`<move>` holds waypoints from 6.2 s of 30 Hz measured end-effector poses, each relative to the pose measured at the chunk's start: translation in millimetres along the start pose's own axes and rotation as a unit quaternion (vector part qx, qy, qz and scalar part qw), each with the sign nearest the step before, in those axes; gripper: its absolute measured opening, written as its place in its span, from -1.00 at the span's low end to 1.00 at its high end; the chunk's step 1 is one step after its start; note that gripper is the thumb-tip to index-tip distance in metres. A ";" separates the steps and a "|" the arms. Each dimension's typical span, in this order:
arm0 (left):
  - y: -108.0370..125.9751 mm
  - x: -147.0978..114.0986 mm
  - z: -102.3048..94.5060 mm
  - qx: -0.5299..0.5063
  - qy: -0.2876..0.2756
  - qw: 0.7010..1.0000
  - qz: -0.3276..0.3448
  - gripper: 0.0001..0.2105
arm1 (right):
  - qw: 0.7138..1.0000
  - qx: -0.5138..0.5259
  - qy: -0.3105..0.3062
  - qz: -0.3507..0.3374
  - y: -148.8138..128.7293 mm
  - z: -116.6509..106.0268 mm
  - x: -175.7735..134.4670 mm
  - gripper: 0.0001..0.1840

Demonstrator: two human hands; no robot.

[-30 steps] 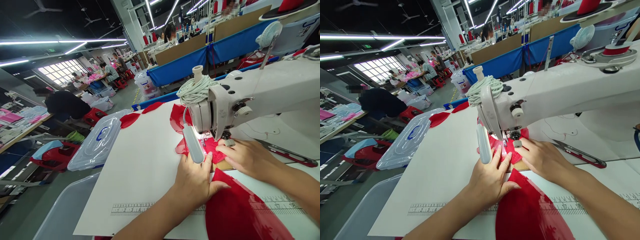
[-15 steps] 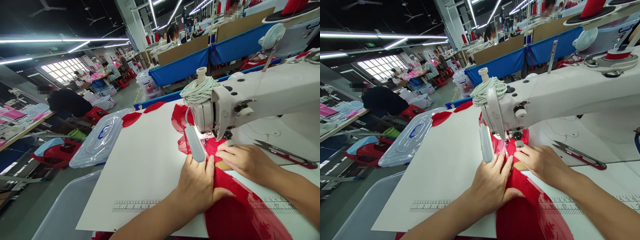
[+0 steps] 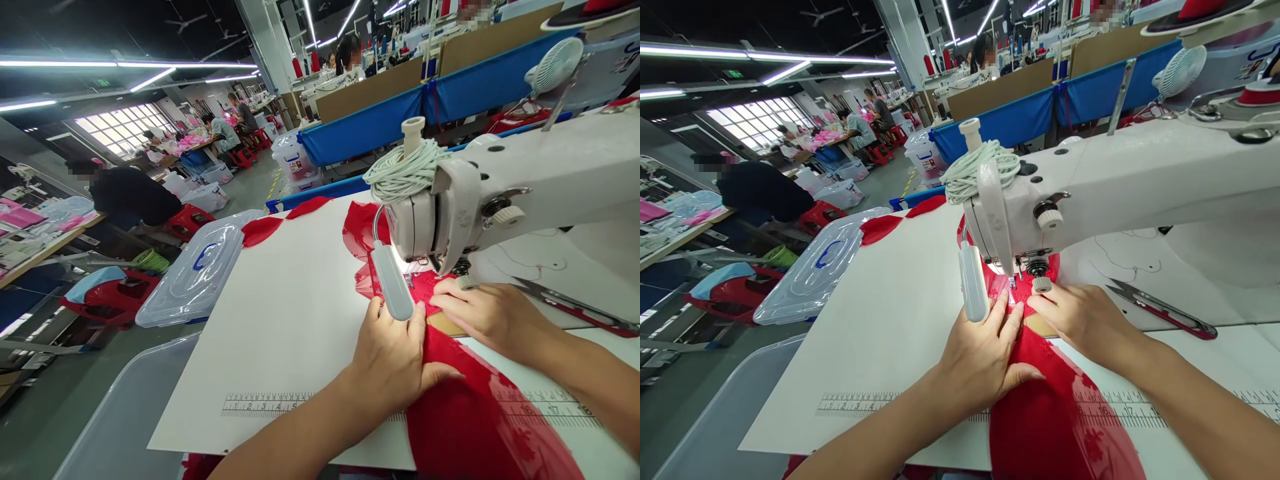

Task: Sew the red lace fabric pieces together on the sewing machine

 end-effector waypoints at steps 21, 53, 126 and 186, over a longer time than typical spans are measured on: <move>5.4 0.5 -7.1 -0.075 0.065 0.995 -0.014 -0.13 | 0.994 0.030 0.093 -0.058 -9.8 -21.2 16.1 -0.67; 1.1 1.2 0.8 -0.060 0.030 0.997 -0.023 -0.15 | 0.995 0.086 0.043 -0.021 0.3 -2.0 10.8 -0.67; -103.8 14.8 -6.7 -0.254 -0.160 0.848 -0.436 -0.88 | 0.986 0.112 0.026 -0.121 -98.2 -5.3 47.1 -0.64; -37.7 5.7 -5.8 -0.771 -0.237 0.498 -0.317 -0.70 | 0.977 0.053 0.171 0.118 -60.5 -22.3 51.5 -0.67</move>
Point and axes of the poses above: each hand's wrist, its own x-axis towards the middle knuckle, its own z-axis out of the palm, y = z × x, the point moved 4 cm from there along x, towards the middle knuckle, and after that the axes turned 12 degrees about -z, right-handed, at the moved point
